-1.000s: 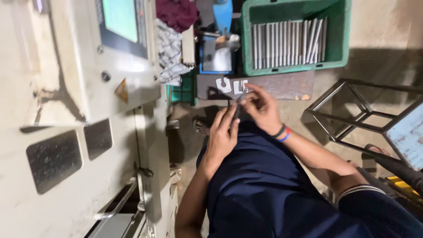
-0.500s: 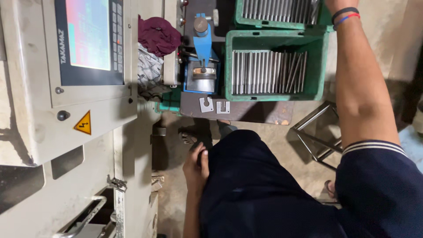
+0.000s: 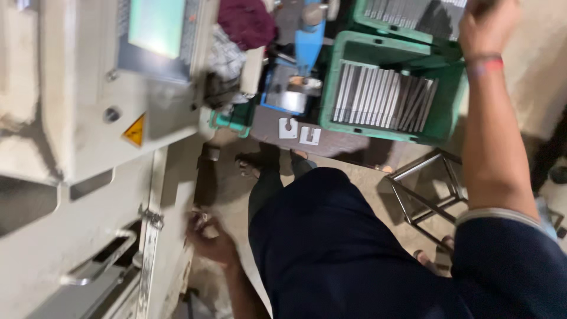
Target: The person opens a large industrial machine door, reaches inside to handle a metal component, retrieves a tool from a nearby tray, and closes the door. The person then uses a cloth to wipe the tool and continues handling components near the machine.
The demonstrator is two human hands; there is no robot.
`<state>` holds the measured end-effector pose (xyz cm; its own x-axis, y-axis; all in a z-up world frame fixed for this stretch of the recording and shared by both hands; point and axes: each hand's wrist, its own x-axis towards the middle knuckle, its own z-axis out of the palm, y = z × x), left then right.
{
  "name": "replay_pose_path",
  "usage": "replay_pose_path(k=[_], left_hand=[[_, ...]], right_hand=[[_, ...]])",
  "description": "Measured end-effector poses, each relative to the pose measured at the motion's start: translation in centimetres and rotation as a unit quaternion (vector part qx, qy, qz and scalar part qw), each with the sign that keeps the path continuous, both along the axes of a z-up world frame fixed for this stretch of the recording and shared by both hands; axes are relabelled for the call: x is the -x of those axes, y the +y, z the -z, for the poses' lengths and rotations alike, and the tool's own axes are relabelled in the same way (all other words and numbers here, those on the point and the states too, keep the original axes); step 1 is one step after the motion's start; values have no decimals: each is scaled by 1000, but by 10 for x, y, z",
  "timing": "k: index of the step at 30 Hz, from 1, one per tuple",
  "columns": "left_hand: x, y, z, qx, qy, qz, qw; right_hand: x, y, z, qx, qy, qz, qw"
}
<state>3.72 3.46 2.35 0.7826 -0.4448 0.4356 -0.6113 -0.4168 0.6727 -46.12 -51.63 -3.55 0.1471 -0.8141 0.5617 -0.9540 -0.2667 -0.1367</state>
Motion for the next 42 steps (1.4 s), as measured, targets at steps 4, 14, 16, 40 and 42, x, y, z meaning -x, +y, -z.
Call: replay_pose_path(k=[4, 14, 16, 40, 42], left_hand=[[-76, 51, -22, 158, -100, -220, 957], [-119, -17, 37, 416, 190, -251, 853], [-114, -32, 27, 426, 148, -261, 854], [-130, -65, -68, 133, 36, 51, 989], [-150, -64, -65, 152, 5, 33, 988]], right_hand=[[-23, 122, -8, -11, -88, -95, 991], [-58, 180, -9, -150, 109, -132, 974], [-65, 179, -13, -150, 111, -110, 976], [-128, 275, -64, -467, -161, 50, 868], [-146, 297, -67, -482, -239, 50, 842]])
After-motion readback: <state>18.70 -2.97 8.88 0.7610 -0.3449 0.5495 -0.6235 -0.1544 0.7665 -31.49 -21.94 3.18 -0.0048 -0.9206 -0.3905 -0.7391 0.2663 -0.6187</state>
